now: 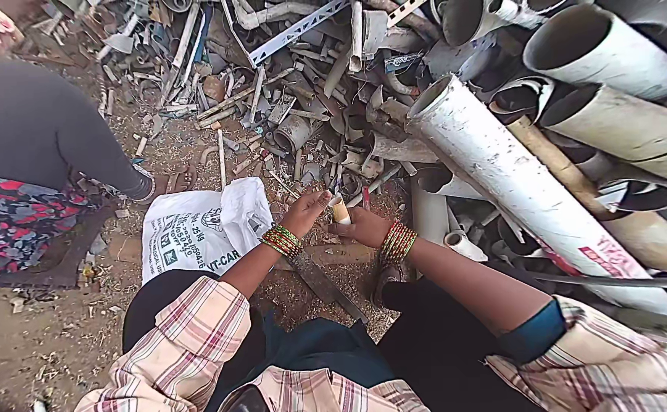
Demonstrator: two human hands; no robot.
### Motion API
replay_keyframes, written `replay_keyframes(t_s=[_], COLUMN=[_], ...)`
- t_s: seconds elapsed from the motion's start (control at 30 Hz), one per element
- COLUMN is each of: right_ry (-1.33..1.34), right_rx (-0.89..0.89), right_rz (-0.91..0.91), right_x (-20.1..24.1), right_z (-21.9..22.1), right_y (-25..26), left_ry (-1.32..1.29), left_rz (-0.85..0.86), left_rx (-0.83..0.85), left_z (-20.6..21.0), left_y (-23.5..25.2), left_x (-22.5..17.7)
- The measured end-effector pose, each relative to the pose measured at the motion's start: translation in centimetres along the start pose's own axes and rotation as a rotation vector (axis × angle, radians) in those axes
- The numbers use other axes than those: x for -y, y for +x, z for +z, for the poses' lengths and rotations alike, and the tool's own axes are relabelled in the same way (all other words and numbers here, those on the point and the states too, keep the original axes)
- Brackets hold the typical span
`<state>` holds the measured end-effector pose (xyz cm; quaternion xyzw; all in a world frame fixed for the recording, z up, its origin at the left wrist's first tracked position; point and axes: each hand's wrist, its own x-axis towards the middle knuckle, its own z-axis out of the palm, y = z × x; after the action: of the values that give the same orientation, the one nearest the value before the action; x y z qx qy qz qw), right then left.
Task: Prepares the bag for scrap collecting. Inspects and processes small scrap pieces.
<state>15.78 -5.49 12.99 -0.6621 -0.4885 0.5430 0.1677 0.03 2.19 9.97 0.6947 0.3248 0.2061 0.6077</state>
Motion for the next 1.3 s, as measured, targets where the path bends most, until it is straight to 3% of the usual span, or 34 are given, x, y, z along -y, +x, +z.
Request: replay_keyframes(t_s=[0.13,0.37,0.57,0.77,1.03,1.13,1.3], right_ry=[0.153,0.012,0.244,0.247,0.13,0.105,0.17], right_rx=[0.024,-0.088,0.001,-0.081,-0.145,-0.148,-0.115], right_rz=[-0.008,-0.158,-0.11,-0.143,-0.174,-0.169,-0.175], right_x=[0.2,0.0,1.2,0.7,0.2,0.2,0.3], right_z=[0.3,0.7,1.2,1.8,1.7,1.7,1.9], right_y=[0.1,1.0,0.5,1.0,1.7,1.7,1.5], left_ry=[-0.104,0.232,0.172,0.194,0.018,-0.066,-0.024], left_rz=[-0.013,0.005,0.051,0.085,0.0,-0.099,-0.041], left_rx=[0.076,-0.12,-0.21,-0.334,-0.347,-0.342,-0.29], left_z=[-0.2,-1.0,-1.0,-0.1,0.1,0.4,-0.2], left_y=[-0.7,-0.6,-1.0,-1.5,-1.6,-1.8,-1.3], left_x=[-1.0,-0.6,-0.7,-0.6,-0.8,-2.8,-0.6])
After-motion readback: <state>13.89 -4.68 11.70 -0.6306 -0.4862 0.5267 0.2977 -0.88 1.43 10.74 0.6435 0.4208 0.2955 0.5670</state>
